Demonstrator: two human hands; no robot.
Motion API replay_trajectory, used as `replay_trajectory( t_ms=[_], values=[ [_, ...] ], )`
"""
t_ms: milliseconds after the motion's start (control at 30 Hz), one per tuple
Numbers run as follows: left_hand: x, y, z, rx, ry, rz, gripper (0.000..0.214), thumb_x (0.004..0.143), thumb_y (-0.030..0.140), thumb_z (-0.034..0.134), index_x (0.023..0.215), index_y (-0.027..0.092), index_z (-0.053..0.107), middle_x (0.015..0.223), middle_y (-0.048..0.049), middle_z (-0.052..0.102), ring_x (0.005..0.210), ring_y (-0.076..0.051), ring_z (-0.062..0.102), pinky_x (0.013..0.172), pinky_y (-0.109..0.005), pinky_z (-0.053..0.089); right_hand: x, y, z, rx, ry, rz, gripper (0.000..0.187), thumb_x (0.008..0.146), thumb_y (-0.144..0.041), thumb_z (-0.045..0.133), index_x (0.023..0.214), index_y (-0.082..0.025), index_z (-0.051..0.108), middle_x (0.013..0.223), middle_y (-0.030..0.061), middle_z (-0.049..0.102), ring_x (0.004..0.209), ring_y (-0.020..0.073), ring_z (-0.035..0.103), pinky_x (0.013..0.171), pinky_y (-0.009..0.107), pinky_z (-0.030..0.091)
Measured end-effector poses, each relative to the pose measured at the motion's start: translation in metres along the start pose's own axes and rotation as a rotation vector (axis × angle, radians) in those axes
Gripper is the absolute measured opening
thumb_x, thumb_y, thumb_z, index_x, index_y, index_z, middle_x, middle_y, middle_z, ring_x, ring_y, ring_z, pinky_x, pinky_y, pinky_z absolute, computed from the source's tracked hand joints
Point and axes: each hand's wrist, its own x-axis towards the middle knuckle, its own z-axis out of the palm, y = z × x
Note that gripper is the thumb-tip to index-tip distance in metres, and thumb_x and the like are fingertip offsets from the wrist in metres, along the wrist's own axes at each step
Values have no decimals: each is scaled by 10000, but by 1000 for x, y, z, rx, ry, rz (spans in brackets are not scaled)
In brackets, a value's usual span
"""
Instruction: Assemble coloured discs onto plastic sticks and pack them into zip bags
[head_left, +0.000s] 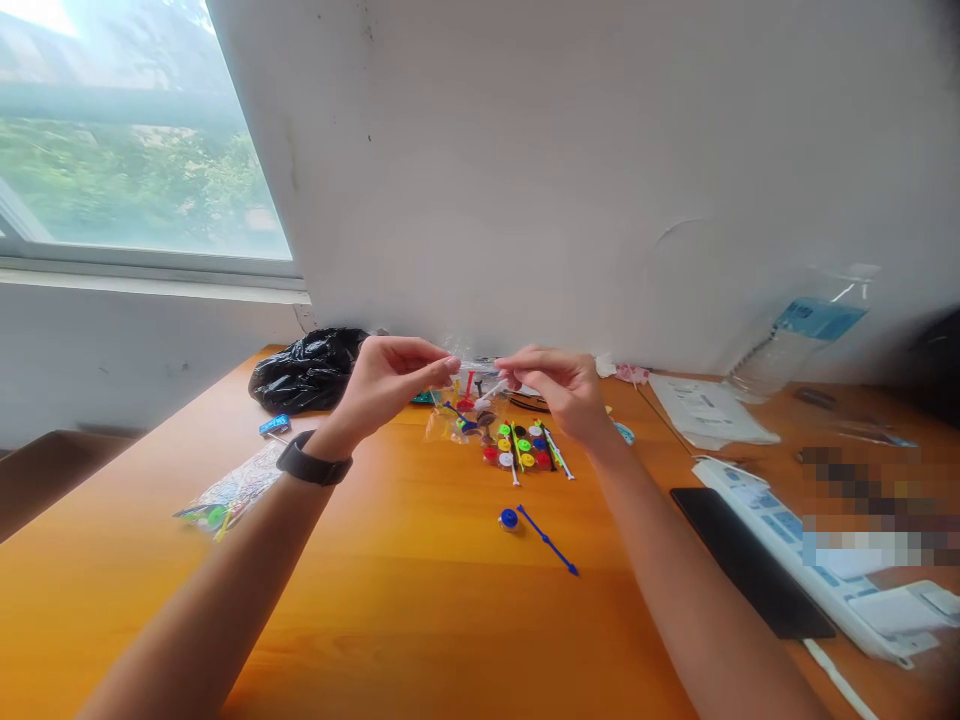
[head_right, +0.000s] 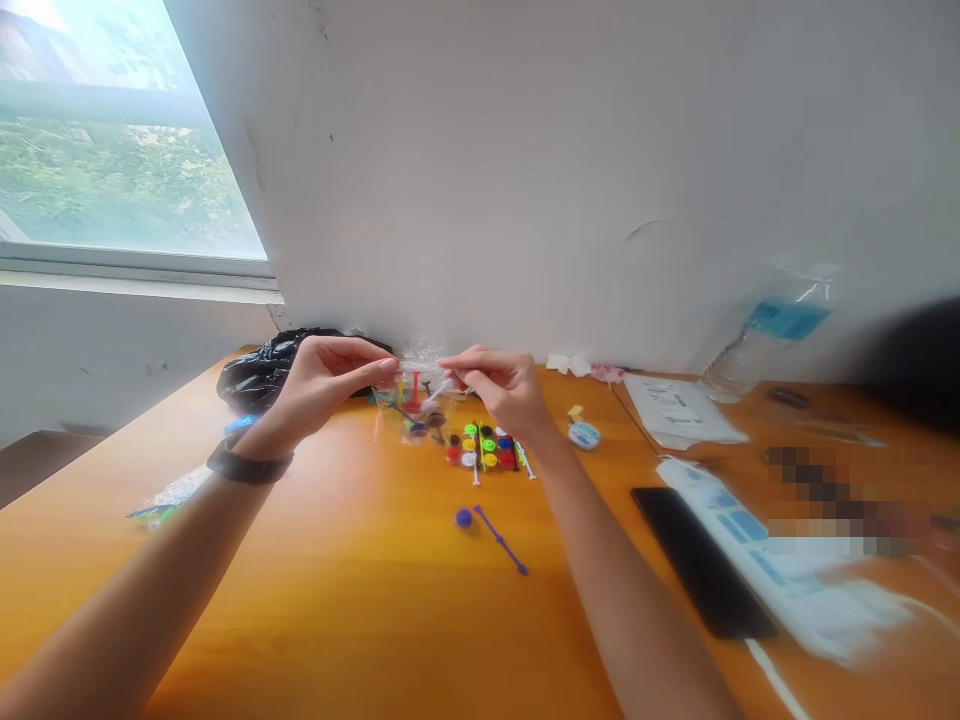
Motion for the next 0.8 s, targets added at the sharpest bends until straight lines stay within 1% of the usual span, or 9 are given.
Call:
replay_trajectory(
  t_ms=[100,200,267,367,500,567,633,733,800],
  values=[
    [-1,0,7,5,8,30,313,807,418,915,967,159,843,850,-97,808,779,-238,789,741,-341,696,0,-4,3,-81,12,13,153,933,-355,725,987,-255,828,851,35,722,802,198,658,759,351,554],
    [-3,0,14,-25,-44,33,391,807,408,918,1108,174,830,912,-94,819,810,-236,796,779,-355,705,-1,-8,7,-203,-8,38,247,943,-427,753,1125,-263,779,903,27,720,808,187,649,766,323,540],
    [-4,2,16,-11,-67,26,368,824,413,901,1095,173,837,899,-96,820,803,-237,797,779,-361,705,-1,-11,10,-264,-81,53,271,966,-481,727,1068,-238,791,916,39,731,822,192,651,743,310,526],
    [-6,6,15,54,-84,-4,348,835,408,886,1078,162,845,870,-91,818,779,-233,792,759,-352,697,-1,-12,12,-314,-160,83,357,982,-521,697,901,-188,798,798,33,700,710,160,591,617,282,452],
    [-4,12,7,156,-205,-61,278,867,409,854,994,162,855,834,-77,807,771,-206,774,716,-287,664,-2,-13,5,-306,-212,177,379,936,-532,752,875,-160,793,640,-12,597,546,102,460,501,256,347],
    [-1,12,2,206,-272,-71,269,878,425,843,905,157,847,753,-65,775,690,-173,731,621,-237,611,-3,-14,-1,-241,-261,246,369,907,-528,785,900,-159,793,638,-10,615,512,98,477,472,248,365],
    [2,10,-4,213,-325,-101,286,877,434,844,868,149,829,706,-55,743,637,-149,688,567,-211,560,-3,-15,-7,-178,-329,307,342,894,-501,805,945,-163,796,681,9,665,528,113,554,477,242,425],
    [6,0,-15,207,-435,-173,310,893,451,826,879,142,813,695,-51,723,625,-137,664,574,-208,538,-3,-9,-10,-128,-464,380,283,926,-439,778,1007,-169,792,732,30,719,613,148,677,553,246,533],
    [9,-10,-25,254,-522,-210,323,914,460,796,862,142,802,674,-44,705,617,-134,650,579,-210,525,-6,2,-1,-125,-542,443,256,971,-414,720,1011,-168,775,713,32,725,619,159,707,567,248,562]
  ],
)
